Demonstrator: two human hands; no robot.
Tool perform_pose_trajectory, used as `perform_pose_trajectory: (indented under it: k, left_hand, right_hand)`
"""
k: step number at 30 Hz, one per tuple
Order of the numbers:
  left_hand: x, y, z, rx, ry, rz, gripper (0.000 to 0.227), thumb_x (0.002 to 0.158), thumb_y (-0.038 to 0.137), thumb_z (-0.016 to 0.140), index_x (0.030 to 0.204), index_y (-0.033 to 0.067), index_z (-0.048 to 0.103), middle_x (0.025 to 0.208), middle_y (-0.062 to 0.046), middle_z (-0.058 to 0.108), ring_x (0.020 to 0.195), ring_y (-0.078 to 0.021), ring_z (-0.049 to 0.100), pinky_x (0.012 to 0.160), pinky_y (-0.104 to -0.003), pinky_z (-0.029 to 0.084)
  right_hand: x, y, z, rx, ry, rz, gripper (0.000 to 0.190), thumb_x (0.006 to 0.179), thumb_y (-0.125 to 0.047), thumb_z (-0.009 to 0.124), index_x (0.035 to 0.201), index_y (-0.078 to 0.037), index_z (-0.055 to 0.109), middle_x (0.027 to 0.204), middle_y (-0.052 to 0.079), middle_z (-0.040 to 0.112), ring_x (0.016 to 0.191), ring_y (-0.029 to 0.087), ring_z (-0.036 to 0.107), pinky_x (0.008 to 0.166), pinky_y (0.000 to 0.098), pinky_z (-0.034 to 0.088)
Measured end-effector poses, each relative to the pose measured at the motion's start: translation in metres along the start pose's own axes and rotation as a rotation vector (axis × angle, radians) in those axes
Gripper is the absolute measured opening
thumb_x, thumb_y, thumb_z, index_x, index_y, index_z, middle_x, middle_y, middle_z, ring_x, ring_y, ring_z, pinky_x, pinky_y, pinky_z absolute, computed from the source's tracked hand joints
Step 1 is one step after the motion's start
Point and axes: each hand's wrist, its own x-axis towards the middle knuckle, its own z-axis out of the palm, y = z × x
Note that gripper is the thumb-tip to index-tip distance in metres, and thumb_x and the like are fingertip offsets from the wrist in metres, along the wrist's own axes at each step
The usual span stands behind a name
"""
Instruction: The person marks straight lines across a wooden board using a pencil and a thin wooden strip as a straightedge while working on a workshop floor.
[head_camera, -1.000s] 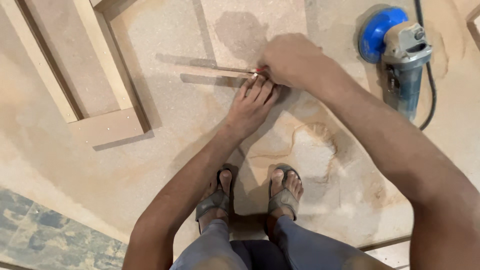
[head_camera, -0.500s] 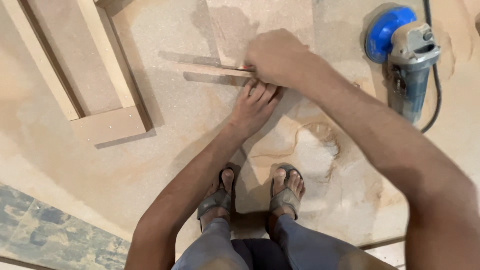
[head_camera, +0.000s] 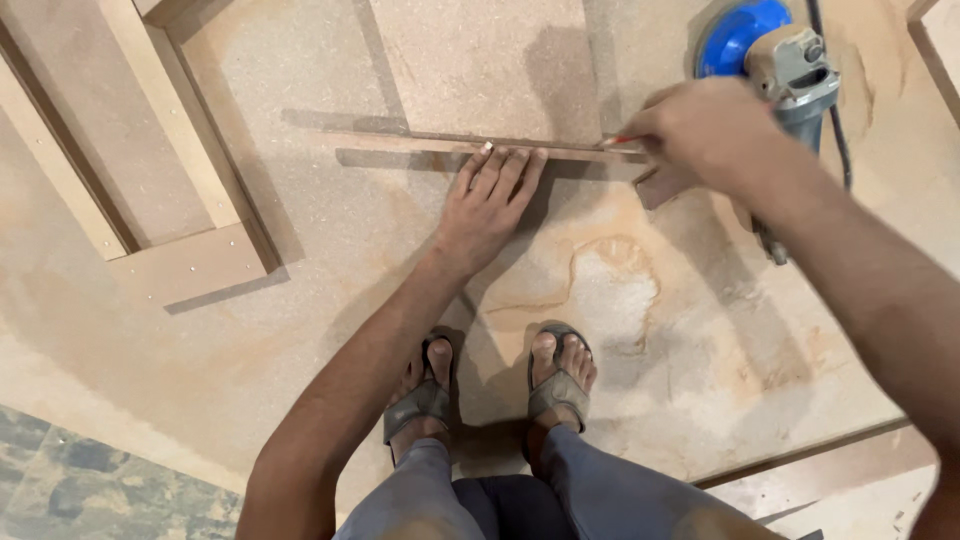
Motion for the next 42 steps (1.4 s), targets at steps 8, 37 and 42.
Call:
perform_pose_trajectory:
  k: [8, 37, 42]
  left_hand:
    - [-0.001, 0.0, 0.003, 0.053, -0.004, 0.013, 0.054, 0.099, 0.02, 0.058, 0.15, 0.0059, 0.051, 0.15, -0.015, 0.051, 0.142, -0.0304, 0.046, 0.122, -0.049, 0.035]
    - [-0.001, -0.002, 0.001, 0.04, 0.029, 0.008, 0.062, 0.102, 0.018, 0.056, 0.16, 0.0062, 0.041, 0.148, -0.012, 0.051, 0.14, -0.0282, 0.049, 0.122, -0.048, 0.036]
    - [0.001, -0.001, -0.006, -0.05, 0.05, 0.01, 0.061, 0.101, 0.015, 0.056, 0.16, 0.0039, 0.042, 0.149, -0.014, 0.051, 0.14, -0.0302, 0.048, 0.124, -0.049, 0.034]
  right_hand:
    - [0.072, -0.068, -0.012, 0.155, 0.084, -0.15, 0.016, 0.086, -0.017, 0.07, 0.098, -0.017, 0.081, 0.09, 0.012, 0.074, 0.086, 0.033, 0.072, 0.075, 0.047, 0.057]
    - [-0.013, 0.013, -0.006, -0.136, -0.102, 0.044, 0.015, 0.08, -0.017, 0.077, 0.095, -0.017, 0.08, 0.095, 0.006, 0.076, 0.094, 0.029, 0.075, 0.073, 0.0444, 0.058]
    - [-0.02, -0.015, 0.037, 0.136, 0.381, 0.056, 0.035, 0.087, -0.024, 0.076, 0.117, -0.006, 0.071, 0.111, 0.012, 0.07, 0.104, 0.03, 0.069, 0.084, 0.0434, 0.056]
